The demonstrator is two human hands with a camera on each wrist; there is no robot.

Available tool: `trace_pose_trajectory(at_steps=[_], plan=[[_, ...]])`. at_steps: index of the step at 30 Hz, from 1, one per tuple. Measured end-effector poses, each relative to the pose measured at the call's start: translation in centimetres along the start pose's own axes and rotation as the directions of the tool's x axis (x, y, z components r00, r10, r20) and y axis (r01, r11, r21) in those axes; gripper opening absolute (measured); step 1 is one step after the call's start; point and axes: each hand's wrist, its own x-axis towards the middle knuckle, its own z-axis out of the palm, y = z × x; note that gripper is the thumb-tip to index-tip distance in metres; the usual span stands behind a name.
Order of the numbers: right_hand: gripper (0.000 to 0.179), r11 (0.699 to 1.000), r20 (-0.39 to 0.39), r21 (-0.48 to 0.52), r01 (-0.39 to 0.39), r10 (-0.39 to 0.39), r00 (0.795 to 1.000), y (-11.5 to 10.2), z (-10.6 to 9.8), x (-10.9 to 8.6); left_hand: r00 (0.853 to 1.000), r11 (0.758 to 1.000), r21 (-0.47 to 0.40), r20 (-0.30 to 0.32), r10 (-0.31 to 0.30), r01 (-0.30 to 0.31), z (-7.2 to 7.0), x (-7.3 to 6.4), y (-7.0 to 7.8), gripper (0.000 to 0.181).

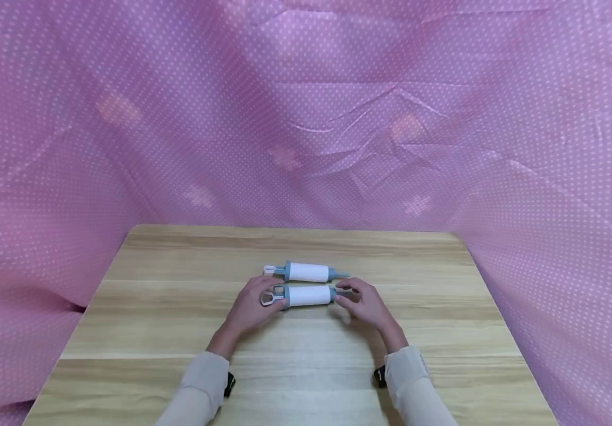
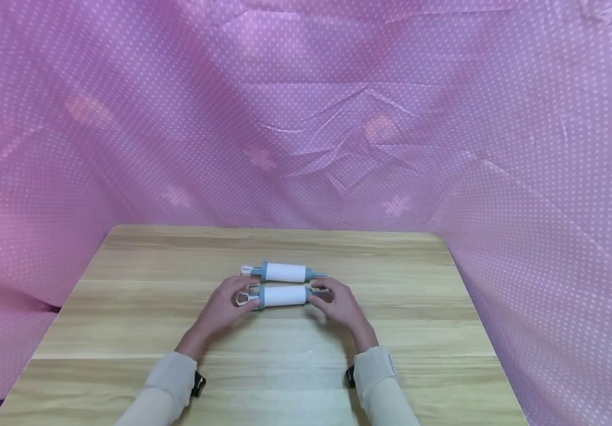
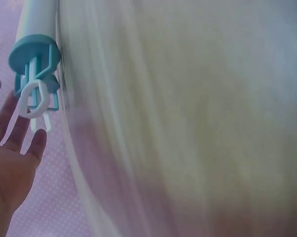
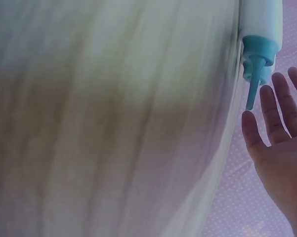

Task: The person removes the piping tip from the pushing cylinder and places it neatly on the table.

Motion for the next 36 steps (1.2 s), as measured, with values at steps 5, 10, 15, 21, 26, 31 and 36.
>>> trace_pose_trajectory(at_steps=[5, 10, 15, 21, 26, 31, 36], plan=[[0.034, 1.000, 0.019, 0.013, -0.010, 0.010, 1.000, 0.1, 0.1, 0.3, 1.000, 1.000, -0.006, 0.002, -0.002, 0.002, 0.3, 0.2, 0.1, 0.045], [0.039, 1.000, 0.053, 0.022, -0.014, 0.012, 0.999, 0.2, 0.4, 0.6, 1.000, 1.000, 0.006, 0.018, 0.007, -0.007, 0.6, 0.4, 0.0, 0.048], [0.041, 0.999, 0.075, 0.035, -0.024, 0.021, 0.997, 0.1, 0.7, 0.7, 0.999, 1.000, 0.015, 0.047, 0.009, -0.009, 1.1, 0.6, -0.2, 0.048], [0.039, 0.999, 0.080, 0.022, -0.046, 0.044, 0.996, 0.1, 1.1, 1.0, 0.998, 1.000, -0.016, 0.058, -0.006, 0.007, 1.5, 1.0, -0.2, 0.048], [0.038, 1.000, 0.092, -0.001, -0.025, 0.025, 0.995, 0.1, 1.3, 1.1, 0.997, 0.999, -0.040, 0.073, -0.028, 0.031, 1.9, 1.1, -0.1, 0.045], [0.039, 0.999, 0.092, -0.003, -0.032, 0.032, 0.995, 0.2, 1.2, 1.2, 0.994, 0.998, -0.030, 0.095, -0.058, 0.061, 2.2, 1.3, -0.1, 0.044], [0.037, 0.999, 0.113, -0.020, -0.047, 0.049, 0.992, 0.4, 1.3, 1.3, 0.995, 0.998, -0.028, 0.092, -0.044, 0.047, 2.4, 1.2, -0.2, 0.043]])
